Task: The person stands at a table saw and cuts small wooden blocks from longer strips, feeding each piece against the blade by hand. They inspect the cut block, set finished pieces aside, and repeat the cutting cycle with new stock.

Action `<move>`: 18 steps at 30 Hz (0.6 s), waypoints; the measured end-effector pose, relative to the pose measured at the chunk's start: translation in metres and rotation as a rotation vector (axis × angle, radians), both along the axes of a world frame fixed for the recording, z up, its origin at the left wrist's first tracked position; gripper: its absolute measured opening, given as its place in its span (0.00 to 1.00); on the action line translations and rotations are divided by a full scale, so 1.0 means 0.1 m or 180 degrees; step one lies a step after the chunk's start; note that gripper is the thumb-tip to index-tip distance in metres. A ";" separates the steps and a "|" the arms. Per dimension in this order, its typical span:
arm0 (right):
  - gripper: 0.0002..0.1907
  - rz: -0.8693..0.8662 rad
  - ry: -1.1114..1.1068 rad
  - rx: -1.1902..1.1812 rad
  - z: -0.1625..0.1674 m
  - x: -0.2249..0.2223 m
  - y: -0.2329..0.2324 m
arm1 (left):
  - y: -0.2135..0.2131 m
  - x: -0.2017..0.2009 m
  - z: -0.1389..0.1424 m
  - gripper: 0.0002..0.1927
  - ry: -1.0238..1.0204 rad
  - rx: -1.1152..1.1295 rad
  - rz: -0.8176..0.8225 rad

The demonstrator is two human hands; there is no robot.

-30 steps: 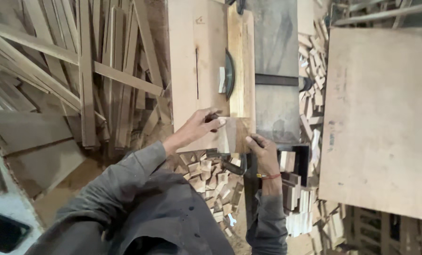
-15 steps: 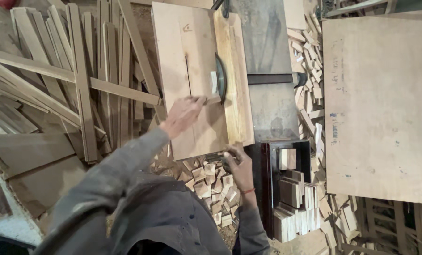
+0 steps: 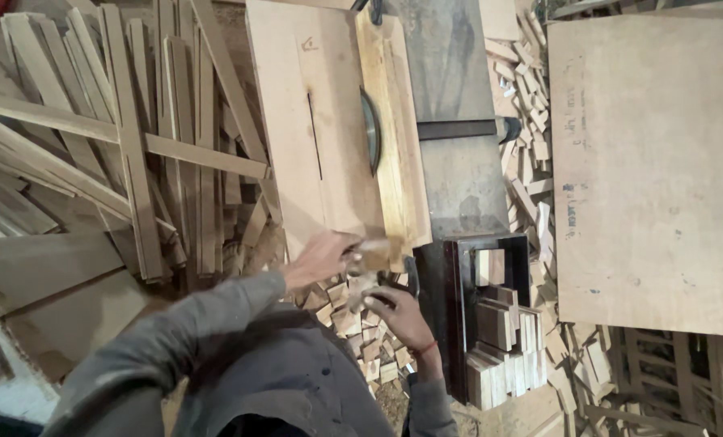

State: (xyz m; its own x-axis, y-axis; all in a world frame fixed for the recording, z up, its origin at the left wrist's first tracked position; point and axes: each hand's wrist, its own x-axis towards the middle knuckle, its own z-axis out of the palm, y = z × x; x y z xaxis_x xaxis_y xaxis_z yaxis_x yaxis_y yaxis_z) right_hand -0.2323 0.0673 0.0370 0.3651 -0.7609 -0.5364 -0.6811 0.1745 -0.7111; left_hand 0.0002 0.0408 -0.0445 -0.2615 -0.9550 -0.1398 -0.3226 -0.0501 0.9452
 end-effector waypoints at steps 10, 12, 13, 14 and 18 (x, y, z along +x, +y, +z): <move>0.20 -0.2720 -0.1631 -0.0047 -0.36 0.29 0.01 | 0.16 -0.29 -0.07 0.12 0.3639 0.1882 0.1649; 0.19 -0.2904 -0.1711 -0.0243 -0.32 0.43 -0.02 | 0.18 -0.30 -0.01 0.13 0.3849 0.1971 0.1686; 0.19 -0.2963 -0.1739 -0.0338 -0.29 0.49 -0.04 | 0.19 -0.31 0.01 0.13 0.3950 0.2011 0.1697; 0.19 -0.3022 -0.1764 -0.0431 -0.25 0.53 -0.05 | 0.20 -0.32 0.02 0.13 0.3869 0.1965 0.1623; 0.19 -0.2556 -0.1299 -0.0730 -0.12 0.55 -0.22 | 0.18 -0.37 -0.05 0.15 0.3903 0.1912 0.1343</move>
